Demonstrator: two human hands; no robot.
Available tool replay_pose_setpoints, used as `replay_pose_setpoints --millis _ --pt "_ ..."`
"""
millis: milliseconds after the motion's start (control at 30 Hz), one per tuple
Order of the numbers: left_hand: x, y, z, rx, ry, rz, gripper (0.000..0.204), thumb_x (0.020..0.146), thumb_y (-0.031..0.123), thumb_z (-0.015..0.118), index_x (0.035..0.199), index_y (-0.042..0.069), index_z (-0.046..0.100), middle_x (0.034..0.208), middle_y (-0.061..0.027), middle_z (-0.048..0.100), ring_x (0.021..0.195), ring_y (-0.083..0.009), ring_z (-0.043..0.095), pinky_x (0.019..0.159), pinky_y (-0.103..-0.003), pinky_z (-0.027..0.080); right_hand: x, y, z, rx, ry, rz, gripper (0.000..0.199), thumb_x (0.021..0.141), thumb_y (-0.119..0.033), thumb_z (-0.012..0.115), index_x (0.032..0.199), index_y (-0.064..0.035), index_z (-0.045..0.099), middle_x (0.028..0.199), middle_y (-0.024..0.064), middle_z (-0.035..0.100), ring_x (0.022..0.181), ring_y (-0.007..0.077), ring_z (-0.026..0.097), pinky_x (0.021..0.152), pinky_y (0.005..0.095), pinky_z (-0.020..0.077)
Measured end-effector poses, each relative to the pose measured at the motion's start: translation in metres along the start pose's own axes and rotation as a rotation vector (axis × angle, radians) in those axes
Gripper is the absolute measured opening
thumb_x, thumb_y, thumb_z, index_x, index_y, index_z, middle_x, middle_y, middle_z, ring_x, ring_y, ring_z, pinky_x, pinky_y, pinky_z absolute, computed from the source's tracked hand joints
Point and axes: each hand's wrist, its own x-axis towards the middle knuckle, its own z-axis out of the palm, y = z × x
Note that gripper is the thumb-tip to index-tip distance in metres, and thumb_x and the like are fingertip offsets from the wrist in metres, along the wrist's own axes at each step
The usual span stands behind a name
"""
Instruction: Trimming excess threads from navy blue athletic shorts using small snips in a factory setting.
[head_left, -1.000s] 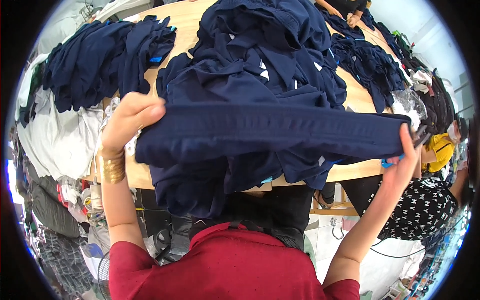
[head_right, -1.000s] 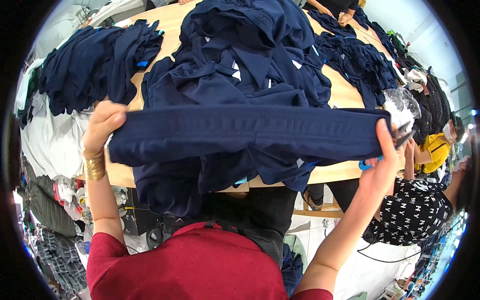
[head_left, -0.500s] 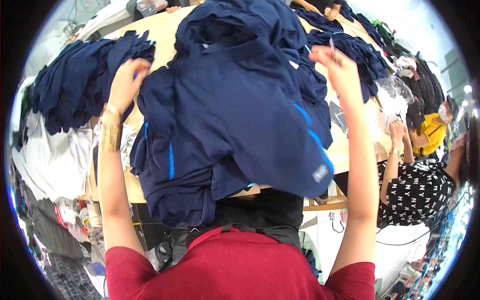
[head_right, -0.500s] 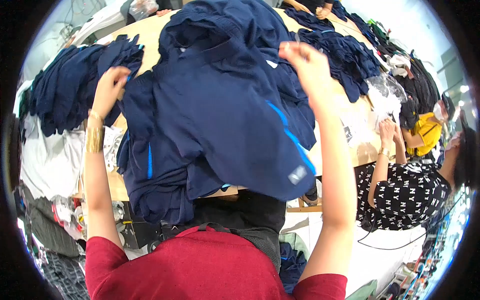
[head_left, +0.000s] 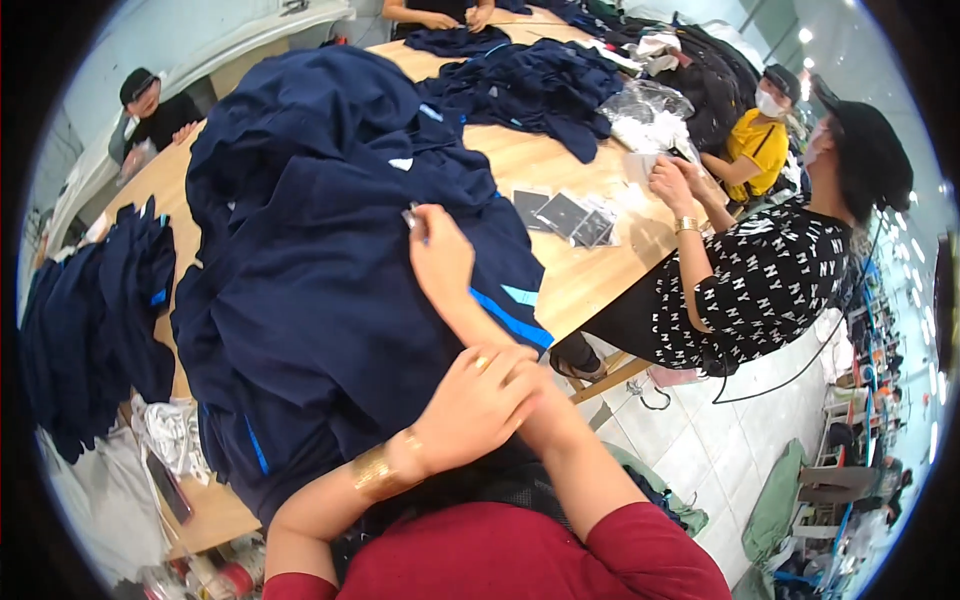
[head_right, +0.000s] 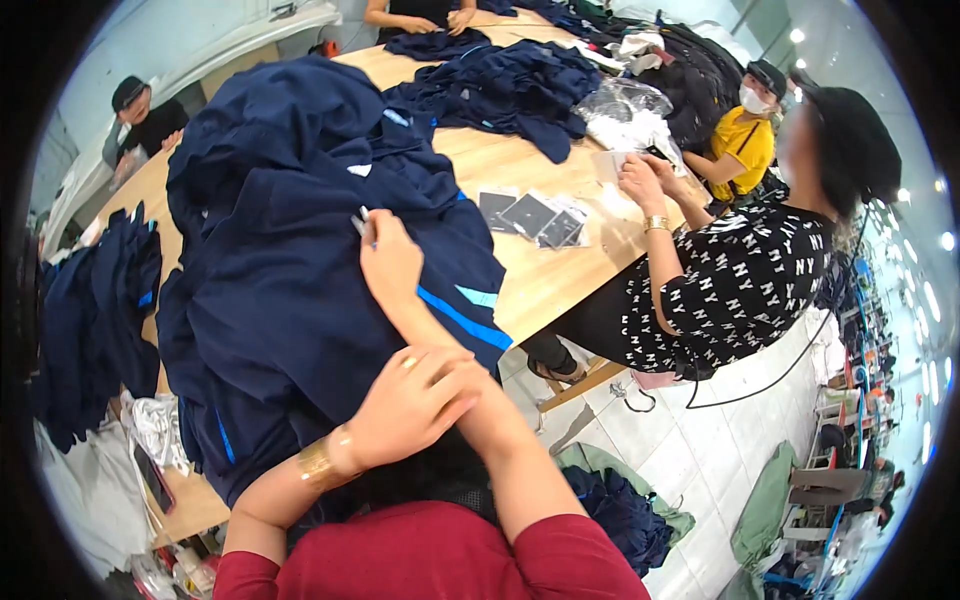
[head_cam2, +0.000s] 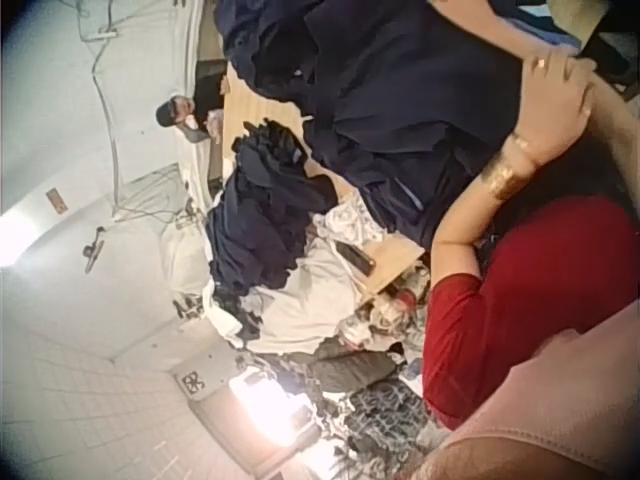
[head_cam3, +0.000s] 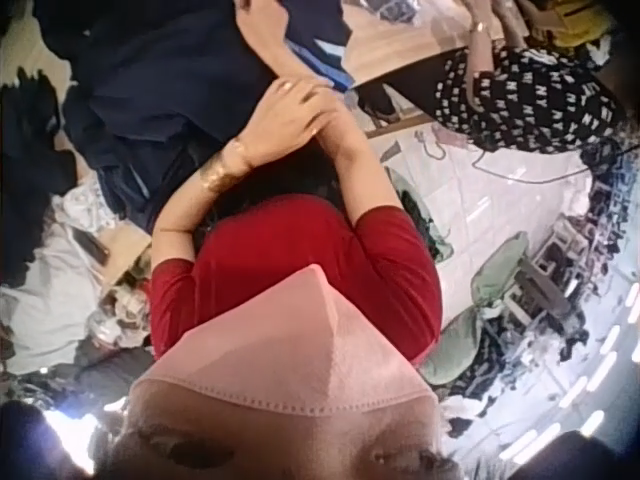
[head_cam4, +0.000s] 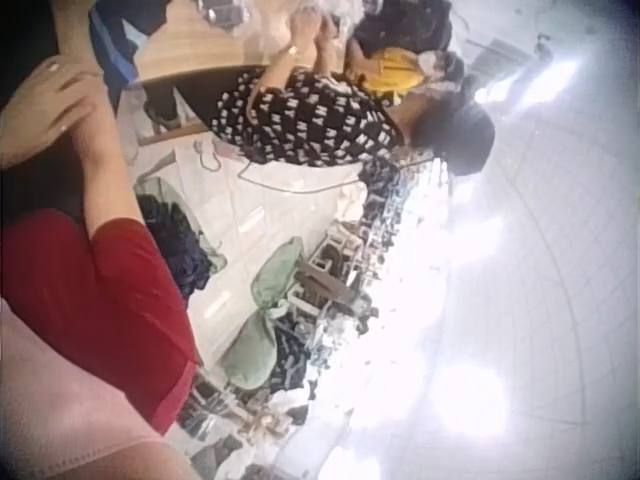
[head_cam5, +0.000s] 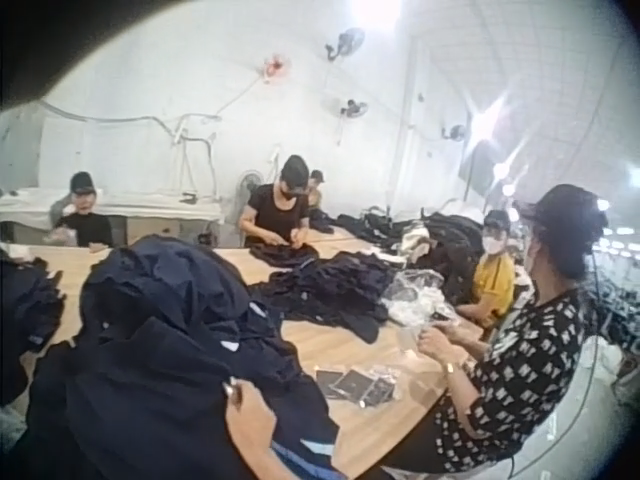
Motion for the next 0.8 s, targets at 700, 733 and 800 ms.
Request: replay_pose_setpoints --millis 700,733,800 --pt "0.036 -0.028 0.027 0.354 -0.223 -0.154 0.024 0.084 0.022 0.061 0.083 -0.001 0.055 0.082 -0.0164 0.054 0.082 -0.031 0.056 0.071 -0.038 0.049 -0.014 0.026 0.025 -0.16 -0.12 0.027 0.022 0.078 -0.008 0.059 0.098 -0.0117 0.051 0.083 0.0105 0.062 0.063 0.033 0.063 0.054 0.0414 0.0505" --pt "0.036 -0.024 0.025 0.354 -0.226 -0.157 0.024 0.084 0.022 0.061 0.083 -0.001 0.055 0.082 -0.0164 0.054 0.082 -0.031 0.056 0.071 -0.038 0.049 -0.014 0.026 0.026 -0.183 -0.122 0.04 0.022 0.078 -0.008 0.059 0.098 -0.0115 0.051 0.083 0.0105 0.062 0.063 0.0329 0.063 0.054 0.0415 0.0505" --pt "0.039 -0.02 0.022 0.291 -0.251 -0.148 0.024 0.084 0.022 0.06 0.084 -0.002 0.056 0.082 -0.0162 0.054 0.081 -0.0302 0.055 0.071 -0.038 0.048 -0.015 0.027 0.027 -0.205 -0.127 0.056 0.022 0.078 -0.009 0.059 0.098 -0.0114 0.051 0.083 0.0105 0.062 0.064 0.0328 0.063 0.054 0.0415 0.0505"
